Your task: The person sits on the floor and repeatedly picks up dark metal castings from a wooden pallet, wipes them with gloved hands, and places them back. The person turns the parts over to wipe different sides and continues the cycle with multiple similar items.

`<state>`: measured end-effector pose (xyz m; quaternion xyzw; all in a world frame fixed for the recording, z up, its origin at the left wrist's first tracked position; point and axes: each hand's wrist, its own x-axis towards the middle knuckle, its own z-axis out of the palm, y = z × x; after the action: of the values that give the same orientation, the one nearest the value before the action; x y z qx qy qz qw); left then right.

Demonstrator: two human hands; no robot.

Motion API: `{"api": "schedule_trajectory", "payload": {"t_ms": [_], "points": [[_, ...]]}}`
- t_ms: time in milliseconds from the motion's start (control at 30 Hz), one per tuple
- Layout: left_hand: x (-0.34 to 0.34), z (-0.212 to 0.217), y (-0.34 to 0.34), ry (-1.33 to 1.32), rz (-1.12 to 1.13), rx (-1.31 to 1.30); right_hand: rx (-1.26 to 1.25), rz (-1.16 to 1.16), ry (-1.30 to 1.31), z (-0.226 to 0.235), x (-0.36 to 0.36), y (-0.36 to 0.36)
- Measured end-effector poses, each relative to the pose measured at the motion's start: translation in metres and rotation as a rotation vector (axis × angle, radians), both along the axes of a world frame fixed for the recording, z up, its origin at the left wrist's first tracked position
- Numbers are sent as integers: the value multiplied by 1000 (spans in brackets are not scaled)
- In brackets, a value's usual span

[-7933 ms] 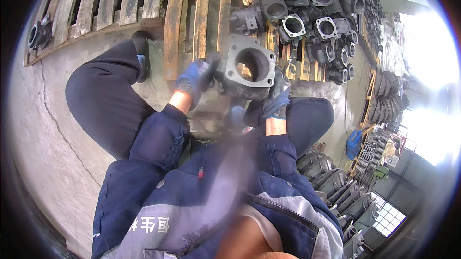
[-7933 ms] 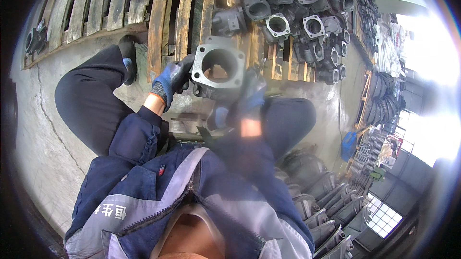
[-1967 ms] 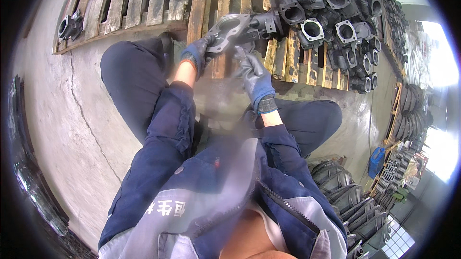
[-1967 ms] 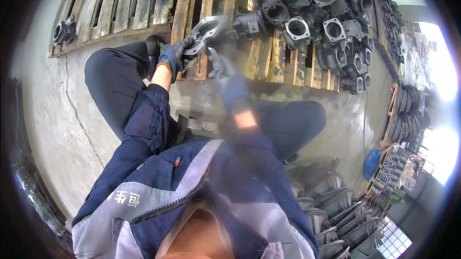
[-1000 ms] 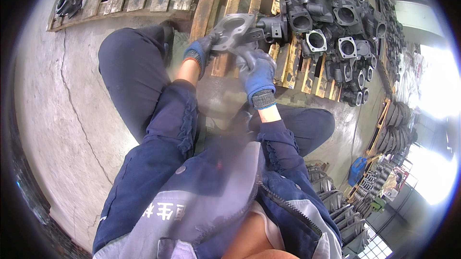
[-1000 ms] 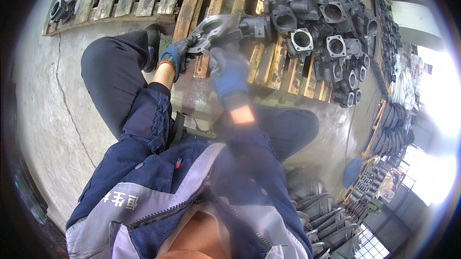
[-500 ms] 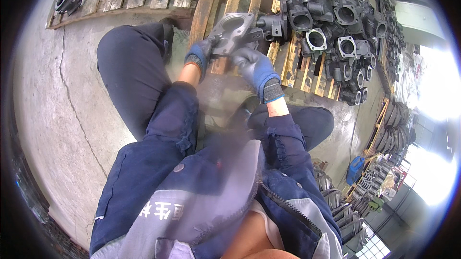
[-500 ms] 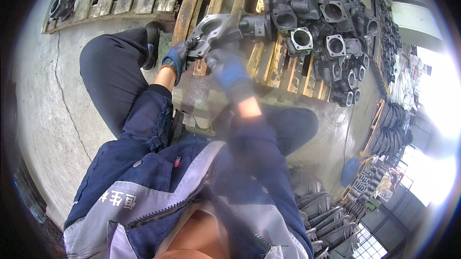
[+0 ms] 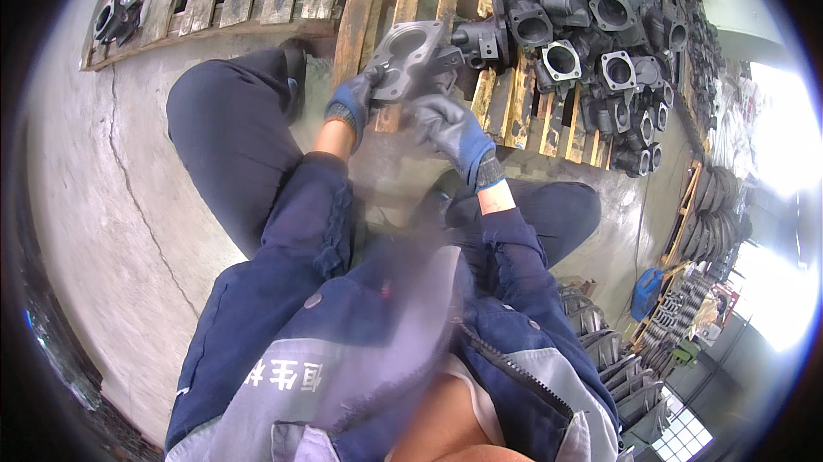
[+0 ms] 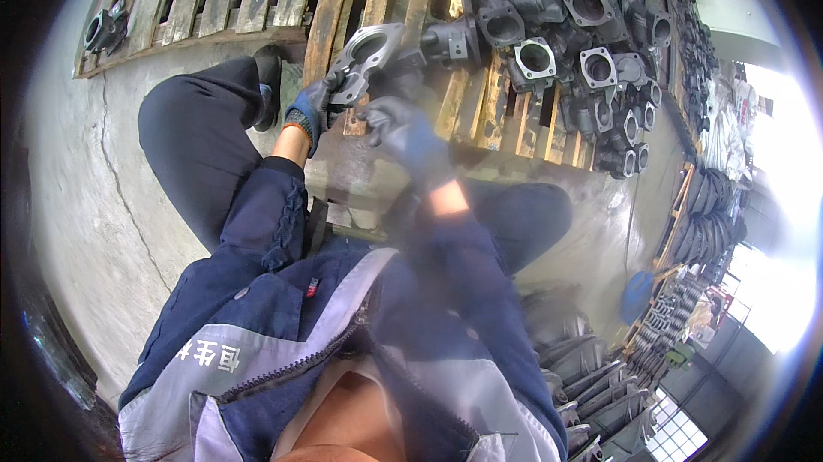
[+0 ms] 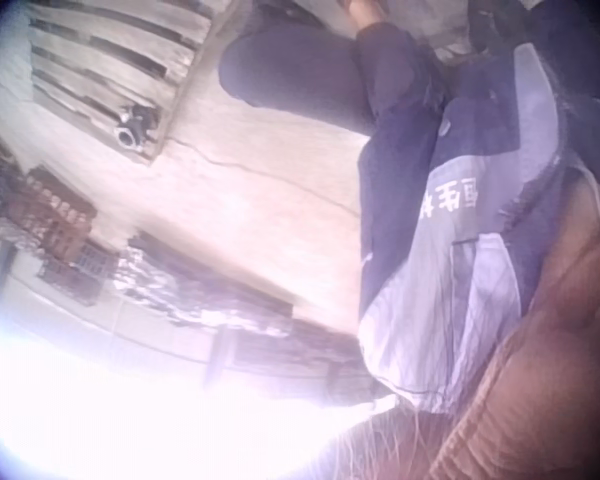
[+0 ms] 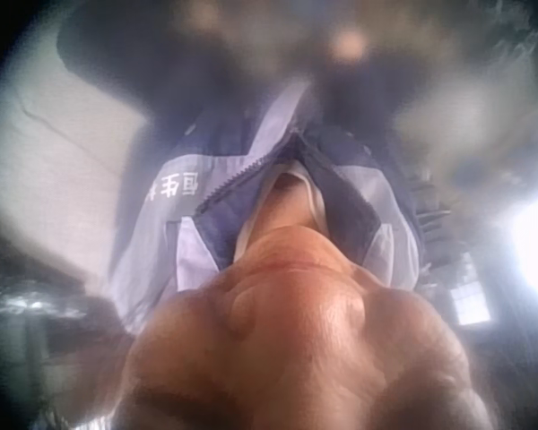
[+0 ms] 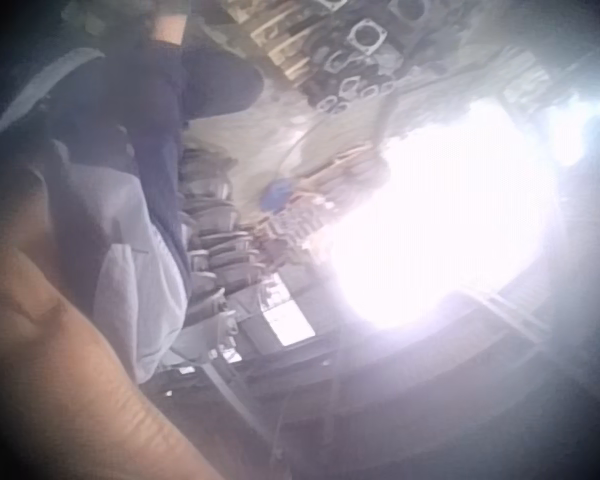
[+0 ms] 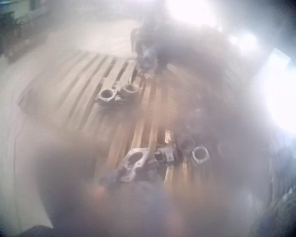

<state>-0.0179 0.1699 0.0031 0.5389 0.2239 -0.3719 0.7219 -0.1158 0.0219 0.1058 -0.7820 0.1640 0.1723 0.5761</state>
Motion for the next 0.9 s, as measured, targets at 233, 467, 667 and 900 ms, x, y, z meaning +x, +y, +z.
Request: {"api": "schedule_trajectory", "payload": {"t_ms": [233,467,667,900], "points": [[10,-2,6,92,-127,110,343,-296,-362,-70,-33,17],[15,-21,10,185,-98,55,429,-372,-364,-93,-30,35],[12,-19,11,100,-105,76,238,-503,-412,-96,-17,35],[6,-3,12,8,-135,133,566,-473,-190,-115,-16,35]]}}
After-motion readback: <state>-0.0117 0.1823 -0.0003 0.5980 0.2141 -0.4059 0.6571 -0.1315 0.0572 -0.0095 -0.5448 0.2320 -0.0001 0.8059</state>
